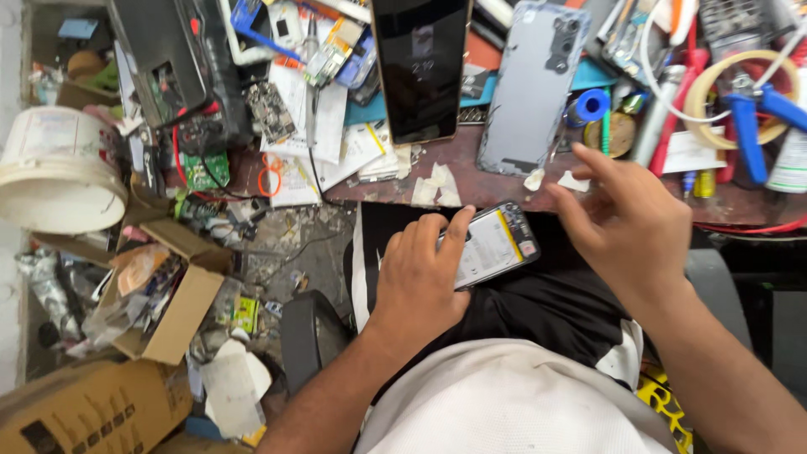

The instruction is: The person repairs a disassembled smartphone, holding the open device on their lap and prying at its internals by hand. They then handle the small logic board, solder on it with a soldering iron, and use a multimeter probe and tweezers to test and adjust components on the board and battery contacts.

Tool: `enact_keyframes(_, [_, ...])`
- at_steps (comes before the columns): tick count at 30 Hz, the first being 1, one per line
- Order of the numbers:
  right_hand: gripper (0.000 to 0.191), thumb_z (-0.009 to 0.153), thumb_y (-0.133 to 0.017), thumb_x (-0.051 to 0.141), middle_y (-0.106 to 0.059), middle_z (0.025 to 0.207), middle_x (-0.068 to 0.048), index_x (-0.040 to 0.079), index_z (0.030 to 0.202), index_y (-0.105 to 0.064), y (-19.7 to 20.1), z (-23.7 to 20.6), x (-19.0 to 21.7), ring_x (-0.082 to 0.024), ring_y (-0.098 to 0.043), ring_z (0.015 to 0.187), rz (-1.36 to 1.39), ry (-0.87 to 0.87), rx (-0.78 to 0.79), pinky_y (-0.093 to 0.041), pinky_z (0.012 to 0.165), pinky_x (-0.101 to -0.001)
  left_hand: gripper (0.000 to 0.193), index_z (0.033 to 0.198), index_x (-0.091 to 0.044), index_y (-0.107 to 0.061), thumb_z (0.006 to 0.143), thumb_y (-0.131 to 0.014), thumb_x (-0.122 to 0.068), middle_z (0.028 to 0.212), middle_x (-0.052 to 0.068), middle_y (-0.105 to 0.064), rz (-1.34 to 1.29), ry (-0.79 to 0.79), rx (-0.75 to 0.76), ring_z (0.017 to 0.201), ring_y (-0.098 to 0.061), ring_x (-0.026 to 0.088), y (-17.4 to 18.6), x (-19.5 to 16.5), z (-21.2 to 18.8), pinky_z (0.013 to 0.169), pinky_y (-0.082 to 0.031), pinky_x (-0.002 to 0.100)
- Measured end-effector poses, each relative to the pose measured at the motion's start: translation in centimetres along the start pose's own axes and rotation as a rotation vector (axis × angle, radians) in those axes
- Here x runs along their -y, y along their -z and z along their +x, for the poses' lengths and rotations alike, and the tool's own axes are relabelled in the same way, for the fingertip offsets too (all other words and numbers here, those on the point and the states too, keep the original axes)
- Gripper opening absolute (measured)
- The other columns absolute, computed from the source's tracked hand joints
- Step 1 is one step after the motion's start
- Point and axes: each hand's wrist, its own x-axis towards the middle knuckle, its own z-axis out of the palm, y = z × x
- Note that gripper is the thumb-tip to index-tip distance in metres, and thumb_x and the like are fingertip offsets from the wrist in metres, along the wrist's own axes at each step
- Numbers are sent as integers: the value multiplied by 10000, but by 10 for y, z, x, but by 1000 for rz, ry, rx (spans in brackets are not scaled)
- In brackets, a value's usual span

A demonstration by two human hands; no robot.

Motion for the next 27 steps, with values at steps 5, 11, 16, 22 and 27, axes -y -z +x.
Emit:
enact_keyframes(5, [772, 836, -878, 564, -652, 1099, -108, 131, 1405, -585, -16, 42, 41, -297, -718, 867, -444, 51, -62, -546, 564, -408, 918, 1418, -79, -516, 562, -846, -108, 1015, 86, -535, 48, -49, 18, 945, -592, 270, 7, -1, 1, 830, -428, 440])
enact_keyframes(11, [862, 774, -855, 576, -517, 1315, -172, 156, 1431, -488, -46, 63, 69, -364, -693, 880, -450, -59, 22, -572, 600, -467, 881, 1402, -72, -528, 578, -834, -115, 1024, 78, -542, 166, -37, -30, 946, -605, 246, 24, 10, -7, 863, -414, 444])
enact_keyframes(16, [811, 781, -871, 492, -507, 1300, -174, 164, 1418, -489, -55, 68, 77, -380, -690, 893, -415, -85, 1, -574, 639, -496, 874, 1405, -67, -527, 584, -823, -108, 1025, 80, -542, 172, -34, -25, 955, -600, 247, 35, 20, -8, 851, -410, 446])
enact_keyframes(22, [837, 834, -902, 485, -485, 1304, -189, 159, 1469, -465, -43, 61, 75, -415, -661, 1038, -357, -95, -97, -572, 781, -519, 809, 1423, -66, -520, 658, -780, -30, 1034, 83, -535, 162, -50, -70, 980, -590, 261, 39, 33, -12, 868, -422, 430])
enact_keyframes(27, [691, 963, -850, 438, -483, 1288, -206, 164, 1470, -469, -29, 88, 50, -425, -661, 1078, -274, -81, -200, -570, 846, -528, 845, 1418, -30, -495, 615, -754, 25, 1095, 140, -529, 33, -67, -109, 1082, -579, 344, 31, 35, -14, 1013, -454, 462])
